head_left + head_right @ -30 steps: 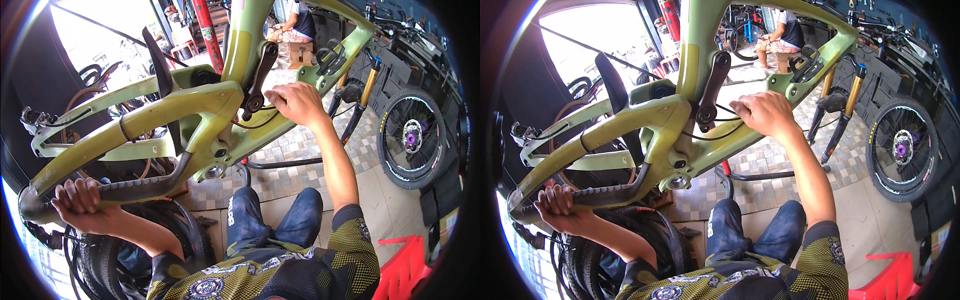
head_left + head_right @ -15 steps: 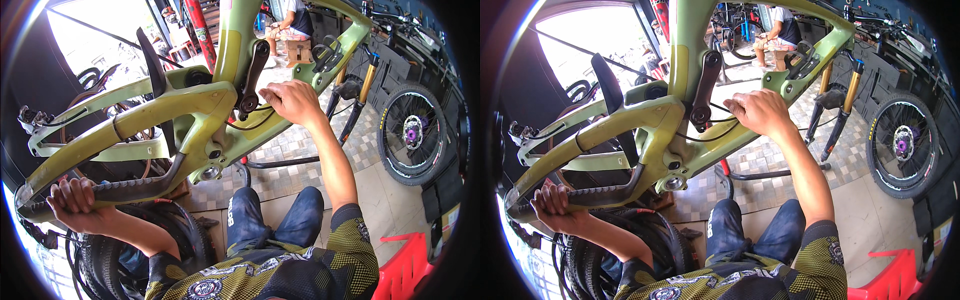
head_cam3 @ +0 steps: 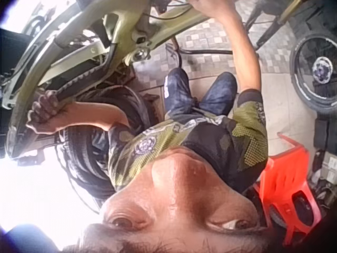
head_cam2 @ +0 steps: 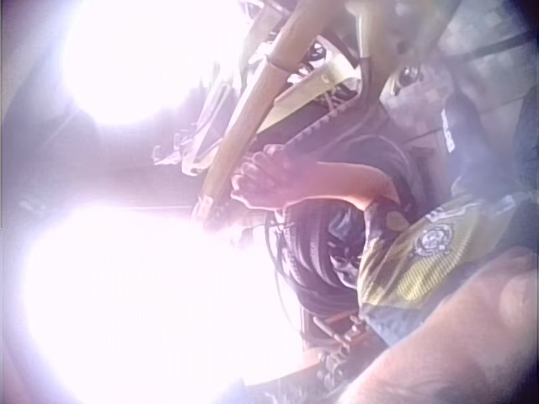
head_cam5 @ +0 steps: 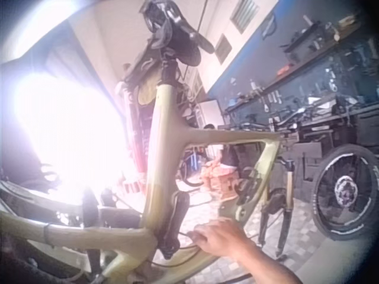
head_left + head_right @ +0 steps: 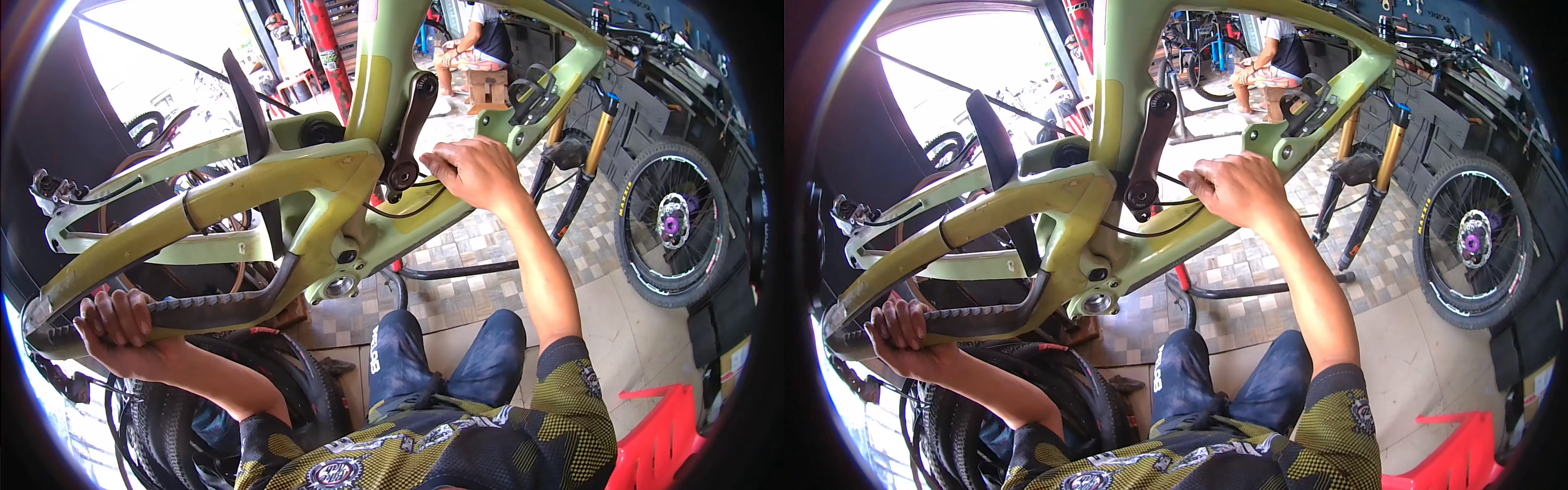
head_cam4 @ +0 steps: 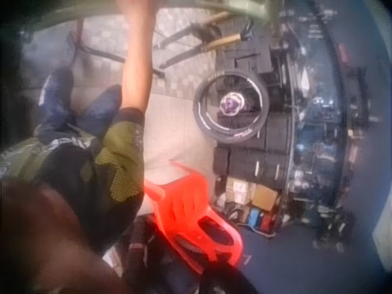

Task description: The person assembles a bicycle frame by attaching the rear derailleur and crankset. They use a screwdriver to tighten bolts on the frame and crank arm, ensuring components are securely fastened. The task involves handling the frame, derailleur, and crankset with precision.

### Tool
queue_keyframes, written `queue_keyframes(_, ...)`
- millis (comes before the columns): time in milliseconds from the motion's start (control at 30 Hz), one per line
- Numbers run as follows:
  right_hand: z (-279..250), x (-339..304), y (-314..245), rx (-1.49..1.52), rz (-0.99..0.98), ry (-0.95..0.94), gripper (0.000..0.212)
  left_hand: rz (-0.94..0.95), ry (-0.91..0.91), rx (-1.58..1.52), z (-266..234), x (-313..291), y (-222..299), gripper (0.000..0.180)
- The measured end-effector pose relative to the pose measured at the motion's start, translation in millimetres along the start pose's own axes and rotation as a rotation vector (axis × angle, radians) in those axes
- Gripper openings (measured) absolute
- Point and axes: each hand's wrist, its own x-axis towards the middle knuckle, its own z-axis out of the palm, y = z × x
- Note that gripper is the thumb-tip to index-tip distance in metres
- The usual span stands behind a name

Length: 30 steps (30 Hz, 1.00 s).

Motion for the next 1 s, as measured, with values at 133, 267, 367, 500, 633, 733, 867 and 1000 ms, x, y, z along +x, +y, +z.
queue_keyframes(133, 2.6, -0.8, 0.5, 0.010, 0.000, -0.004, 0.043, 0.019, 0.028, -0.007, 3.8, -6.5, 0.0, 0.032)
queue_keyframes(267, -2.1, 0.1, 0.5, 0.039, 0.014, -0.007, 0.044, 0.029, 0.041, -0.002, 1.1, -12.6, -0.5, 0.031)
queue_keyframes(367, 3.8, -3.2, 3.3, 0.029, -0.019, 0.030, 0.043, 0.018, 0.032, -0.007, 3.2, -11.6, -1.3, 0.031)
queue_keyframes(500, 4.7, -1.2, 1.4, 0.008, -0.010, 0.026, 0.043, -0.009, 0.010, 0.001, 0.4, -1.5, 1.5, 0.032)
queue_keyframes(633, -1.6, -0.7, -1.8, 0.007, 0.016, -0.019, 0.045, -0.006, 0.020, 0.004, 3.1, -4.6, 1.5, 0.032)
queue_keyframes(733, 2.8, -0.2, 1.7, 0.014, -0.012, 0.019, 0.046, 0.009, 0.052, 0.005, 2.3, -7.1, -0.6, 0.033)
queue_keyframes(867, 2.3, -1.1, 1.5, 0.013, 0.000, 0.023, 0.045, 0.029, 0.060, 0.008, 3.3, -11.3, -2.5, 0.033)
queue_keyframes(1000, 3.1, -2.9, 0.9, 0.015, -0.010, 0.010, 0.045, 0.016, 0.042, 0.026, 2.2, -4.2, 0.6, 0.033)
